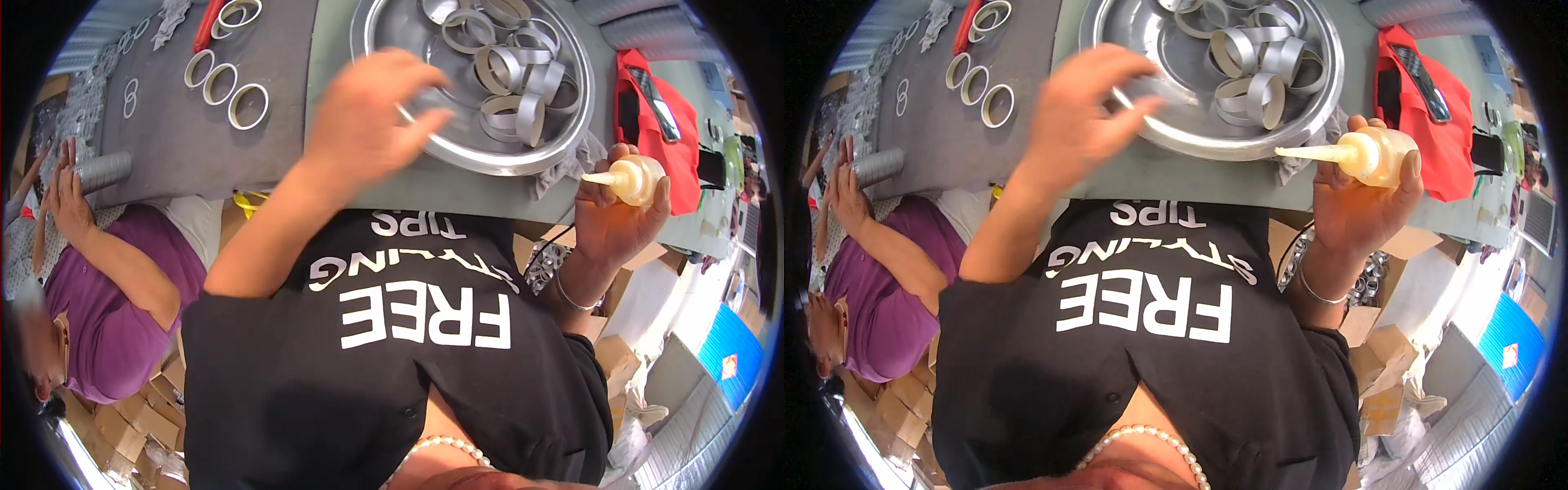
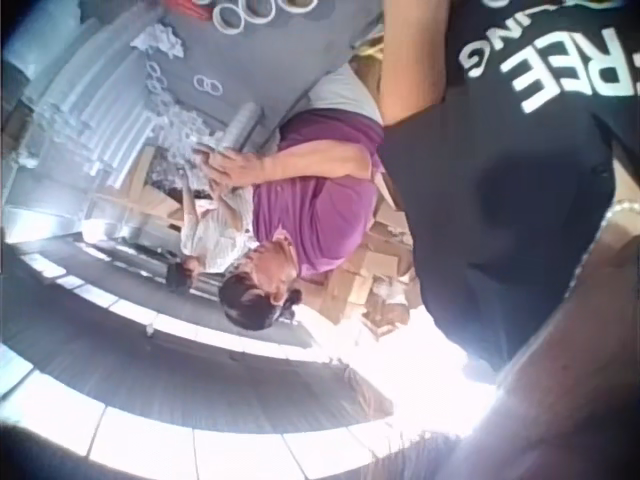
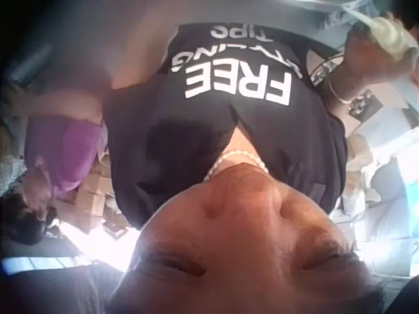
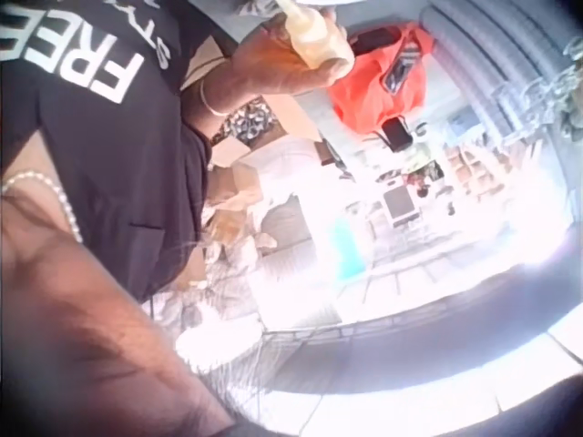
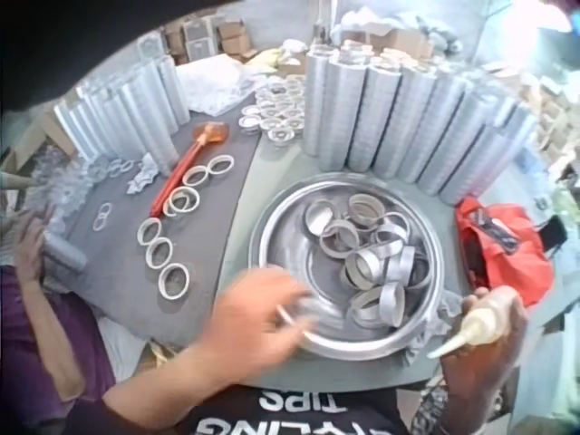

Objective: The person applies glue from a squeeze bottle to the edge of small white rings and places them into a metal tray. The person repeats this process for multiple rings, handling them one at a time.

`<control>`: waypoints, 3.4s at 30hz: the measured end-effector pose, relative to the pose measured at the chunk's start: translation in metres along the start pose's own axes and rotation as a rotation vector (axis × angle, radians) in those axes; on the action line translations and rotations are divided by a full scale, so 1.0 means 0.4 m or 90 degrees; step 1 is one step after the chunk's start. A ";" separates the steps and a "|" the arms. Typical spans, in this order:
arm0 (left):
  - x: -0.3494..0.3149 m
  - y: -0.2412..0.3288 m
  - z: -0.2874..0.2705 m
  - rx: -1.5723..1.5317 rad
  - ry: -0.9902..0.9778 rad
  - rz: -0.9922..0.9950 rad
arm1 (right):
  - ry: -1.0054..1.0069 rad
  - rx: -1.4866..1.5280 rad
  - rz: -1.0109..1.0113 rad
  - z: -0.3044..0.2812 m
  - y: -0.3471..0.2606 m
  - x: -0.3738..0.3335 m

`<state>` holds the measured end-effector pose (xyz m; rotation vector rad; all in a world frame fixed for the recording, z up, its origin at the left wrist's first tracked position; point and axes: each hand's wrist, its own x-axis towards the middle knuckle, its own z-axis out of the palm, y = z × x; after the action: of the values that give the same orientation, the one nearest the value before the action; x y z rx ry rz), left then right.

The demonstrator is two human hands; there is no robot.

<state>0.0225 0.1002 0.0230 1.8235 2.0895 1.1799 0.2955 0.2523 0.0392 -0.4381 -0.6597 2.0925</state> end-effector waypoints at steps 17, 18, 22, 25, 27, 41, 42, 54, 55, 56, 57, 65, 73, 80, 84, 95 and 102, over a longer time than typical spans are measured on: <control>-0.054 -0.109 -0.113 -0.866 -0.079 -0.457 | 0.027 -0.015 -0.084 -0.026 -0.003 -0.026; -0.101 -0.152 -0.124 -0.957 -0.082 -0.488 | 0.033 -0.008 -0.084 -0.023 0.005 -0.021; -0.195 -0.155 -0.099 -0.576 0.058 -0.687 | -0.002 0.010 -0.031 0.001 0.013 -0.015; -0.186 -0.119 -0.083 0.068 0.051 -0.395 | -0.019 0.006 -0.029 0.009 0.019 -0.014; -0.175 -0.091 -0.088 0.165 0.000 -0.378 | -0.041 0.007 -0.022 0.011 0.023 -0.009; -0.212 0.038 -0.106 -1.006 -0.036 -0.562 | -0.124 -0.408 -0.382 0.092 0.097 -0.065; -0.208 0.040 -0.090 -1.089 -0.089 -0.619 | -0.208 -0.445 -0.401 0.104 0.089 -0.080; -0.191 0.091 -0.047 -1.180 -0.209 -0.692 | -0.601 -0.718 -0.697 0.190 0.134 -0.062; -0.190 0.094 -0.048 -1.173 -0.212 -0.699 | -0.601 -0.720 -0.706 0.189 0.137 -0.061; -0.190 0.096 -0.048 -1.167 -0.215 -0.705 | -0.601 -0.722 -0.709 0.188 0.140 -0.059; -0.190 0.097 -0.049 -1.161 -0.219 -0.711 | -0.603 -0.726 -0.708 0.188 0.141 -0.058; -0.181 0.105 -0.073 -0.970 -0.151 -0.528 | -0.607 -0.734 -0.653 0.189 0.125 -0.056; -0.172 0.117 -0.076 -0.686 -0.066 -0.244 | -0.667 -0.684 -0.272 0.168 0.029 -0.057; -0.148 0.118 -0.084 -0.371 -0.015 0.066 | -0.360 -0.570 -0.192 0.154 0.066 -0.067; -0.141 0.101 -0.051 -0.298 0.040 0.200 | -0.236 -0.545 -0.092 0.156 0.071 -0.051; -0.182 0.020 -0.116 -0.060 -0.010 -0.206 | 0.055 -0.097 0.045 0.051 0.080 0.009; -0.141 -0.124 -0.132 0.376 0.191 -0.132 | 0.061 -0.058 -0.048 0.003 0.042 0.000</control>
<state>-0.0311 0.0276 0.0071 1.6290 2.9643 0.8876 0.2840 0.2439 0.0299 -0.5522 -0.7061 1.9633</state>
